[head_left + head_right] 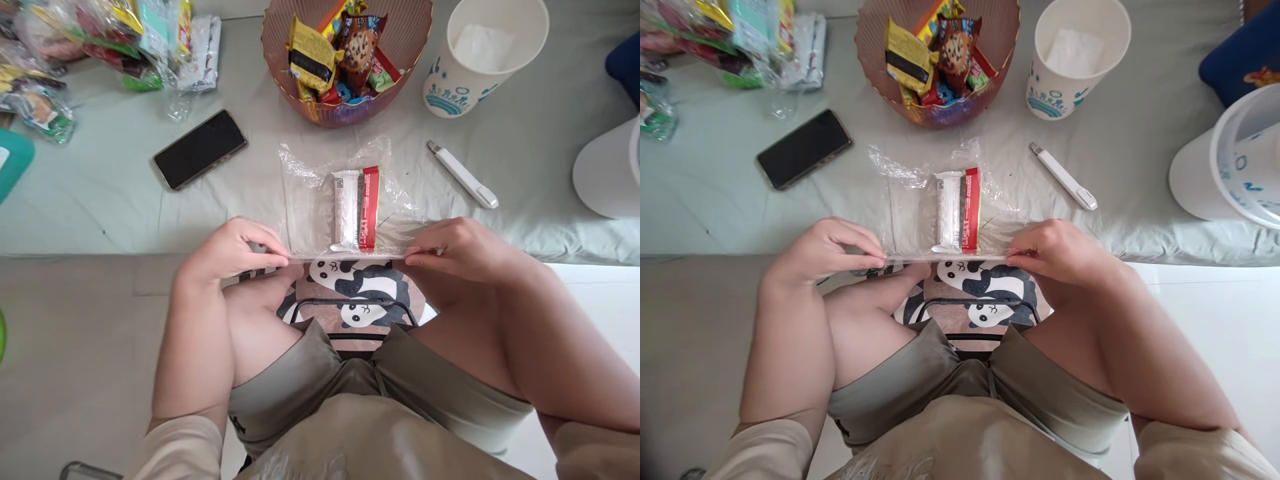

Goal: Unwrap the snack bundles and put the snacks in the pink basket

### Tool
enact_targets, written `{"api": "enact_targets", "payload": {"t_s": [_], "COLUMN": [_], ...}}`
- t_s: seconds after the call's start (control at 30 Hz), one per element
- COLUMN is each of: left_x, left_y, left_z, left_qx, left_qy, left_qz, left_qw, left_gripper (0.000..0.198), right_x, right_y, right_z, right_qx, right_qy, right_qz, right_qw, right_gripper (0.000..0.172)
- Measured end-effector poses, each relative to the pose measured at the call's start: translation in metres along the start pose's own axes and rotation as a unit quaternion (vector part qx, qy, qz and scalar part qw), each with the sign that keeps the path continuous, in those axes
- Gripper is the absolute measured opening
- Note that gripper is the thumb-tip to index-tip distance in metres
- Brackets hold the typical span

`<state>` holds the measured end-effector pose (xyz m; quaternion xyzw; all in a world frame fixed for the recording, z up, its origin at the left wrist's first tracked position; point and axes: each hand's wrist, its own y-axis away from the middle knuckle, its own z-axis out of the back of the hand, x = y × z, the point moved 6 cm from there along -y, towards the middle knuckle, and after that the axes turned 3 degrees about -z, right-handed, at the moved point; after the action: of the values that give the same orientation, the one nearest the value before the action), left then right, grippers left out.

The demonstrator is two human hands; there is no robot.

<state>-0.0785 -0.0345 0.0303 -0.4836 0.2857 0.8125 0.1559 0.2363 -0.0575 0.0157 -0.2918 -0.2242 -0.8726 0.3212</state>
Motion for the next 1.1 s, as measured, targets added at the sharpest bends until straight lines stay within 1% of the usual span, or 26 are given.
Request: {"api": "enact_targets", "payload": {"t_s": [0.07, 0.13, 0.2, 0.23, 0.27, 0.3, 0.33, 0.37, 0.4, 0.43, 0.47, 0.5, 0.53, 0.57, 0.6, 0.63, 0.67, 0.7, 0.73, 0.8, 0.83, 0.87, 0.9, 0.97, 1.03, 1.1], "left_x": [0.004, 0.007, 0.01, 0.01, 0.01, 0.008, 0.007, 0.006, 0.007, 0.009, 0.012, 0.016, 0.021, 0.024, 0.024, 0.022, 0.017, 0.013, 0.011, 0.011, 0.011, 0.011, 0.011, 0.012, 0.015, 0.021], "left_y": [0.005, 0.013, 0.022, 0.026, 0.03, 0.032, 0.031, 0.028, 0.023, 0.016, 0.009, 0.0, -0.014, -0.028, -0.041, -0.054, -0.064, -0.071, -0.075, -0.079, -0.078, -0.077, -0.076, -0.074, -0.074, -0.077], "left_z": [0.011, 0.017, 0.021, 0.024, 0.028, 0.034, 0.04, 0.049, 0.057, 0.066, 0.076, 0.082, 0.083, 0.08, 0.075, 0.068, 0.06, 0.051, 0.043, 0.032, 0.03, 0.03, 0.032, 0.037, 0.042, 0.044], "left_qx": [-0.028, -0.037, -0.05, -0.067, -0.091, -0.118, -0.151, -0.191, -0.235, -0.285, -0.349, -0.41, -0.426, -0.422, -0.42, -0.398, -0.382, -0.366, -0.349, -0.325, -0.321, -0.322, -0.331, -0.359, -0.384, -0.393], "left_qy": [0.018, 0.039, 0.061, 0.077, 0.095, 0.115, 0.137, 0.16, 0.179, 0.196, 0.21, 0.217, 0.215, 0.211, 0.195, 0.161, 0.113, 0.074, 0.054, 0.028, 0.022, 0.019, 0.019, 0.028, 0.042, 0.05], "left_qz": [-0.004, -0.005, -0.002, -0.005, -0.015, -0.032, -0.053, -0.072, -0.088, -0.091, -0.089, -0.083, -0.058, -0.035, -0.041, -0.056, -0.086, -0.111, -0.117, -0.1, -0.082, -0.066, -0.052, -0.034, -0.019, -0.004], "left_qw": [0.999, 0.999, 0.997, 0.995, 0.991, 0.986, 0.978, 0.966, 0.951, 0.934, 0.909, 0.882, 0.877, 0.881, 0.885, 0.901, 0.913, 0.921, 0.928, 0.94, 0.943, 0.944, 0.942, 0.932, 0.922, 0.918], "left_gripper": [0.011, 0.02, 0.031, 0.037, 0.042, 0.048, 0.053, 0.056, 0.06, 0.059, 0.056, 0.054, 0.054, 0.058, 0.065, 0.075, 0.084, 0.087, 0.08, 0.048, 0.031, 0.019, 0.014, 0.01, 0.014, 0.018], "right_x": [-0.003, -0.004, -0.004, -0.003, -0.002, -0.003, -0.004, -0.005, -0.002, 0.003, 0.01, 0.017, 0.024, 0.028, 0.029, 0.026, 0.021, 0.015, 0.007, -0.009, -0.016, -0.023, -0.029, -0.039, -0.048, -0.055], "right_y": [0.001, 0.004, 0.006, 0.007, 0.007, 0.006, 0.006, 0.008, 0.01, 0.01, 0.002, -0.01, -0.024, -0.038, -0.05, -0.059, -0.066, -0.069, -0.071, -0.067, -0.063, -0.06, -0.057, -0.054, -0.053, -0.053], "right_z": [-0.001, -0.001, 0.003, 0.007, 0.015, 0.026, 0.039, 0.052, 0.061, 0.063, 0.058, 0.05, 0.04, 0.03, 0.021, 0.015, 0.011, 0.01, 0.012, 0.021, 0.026, 0.032, 0.036, 0.044, 0.049, 0.051], "right_qx": [0.007, 0.016, 0.031, 0.028, 0.001, -0.062, -0.161, -0.28, -0.386, -0.466, -0.485, -0.476, -0.454, -0.424, -0.403, -0.388, -0.378, -0.372, -0.369, -0.37, -0.372, -0.375, -0.379, -0.391, -0.404, -0.413], "right_qy": [0.003, -0.006, -0.044, -0.071, -0.096, -0.114, -0.122, -0.117, -0.107, -0.093, -0.08, -0.062, -0.033, 0.004, 0.037, 0.06, 0.073, 0.077, 0.073, 0.047, 0.027, 0.001, -0.025, -0.066, -0.086, -0.09], "right_qz": [-0.011, -0.018, -0.018, -0.019, -0.029, -0.048, -0.073, -0.102, -0.119, -0.123, -0.112, -0.096, -0.083, -0.086, -0.102, -0.126, -0.152, -0.178, -0.203, -0.244, -0.258, -0.267, -0.272, -0.271, -0.266, -0.269], "right_qw": [1.0, 1.0, 0.998, 0.997, 0.995, 0.99, 0.977, 0.947, 0.909, 0.871, 0.864, 0.872, 0.887, 0.902, 0.909, 0.911, 0.91, 0.908, 0.904, 0.895, 0.891, 0.888, 0.884, 0.877, 0.871, 0.865], "right_gripper": [0.03, 0.035, 0.041, 0.045, 0.049, 0.051, 0.051, 0.048, 0.043, 0.037, 0.033, 0.037, 0.049, 0.062, 0.069, 0.071, 0.068, 0.066, 0.064, 0.057, 0.052, 0.048, 0.044, 0.041, 0.041, 0.043]}}
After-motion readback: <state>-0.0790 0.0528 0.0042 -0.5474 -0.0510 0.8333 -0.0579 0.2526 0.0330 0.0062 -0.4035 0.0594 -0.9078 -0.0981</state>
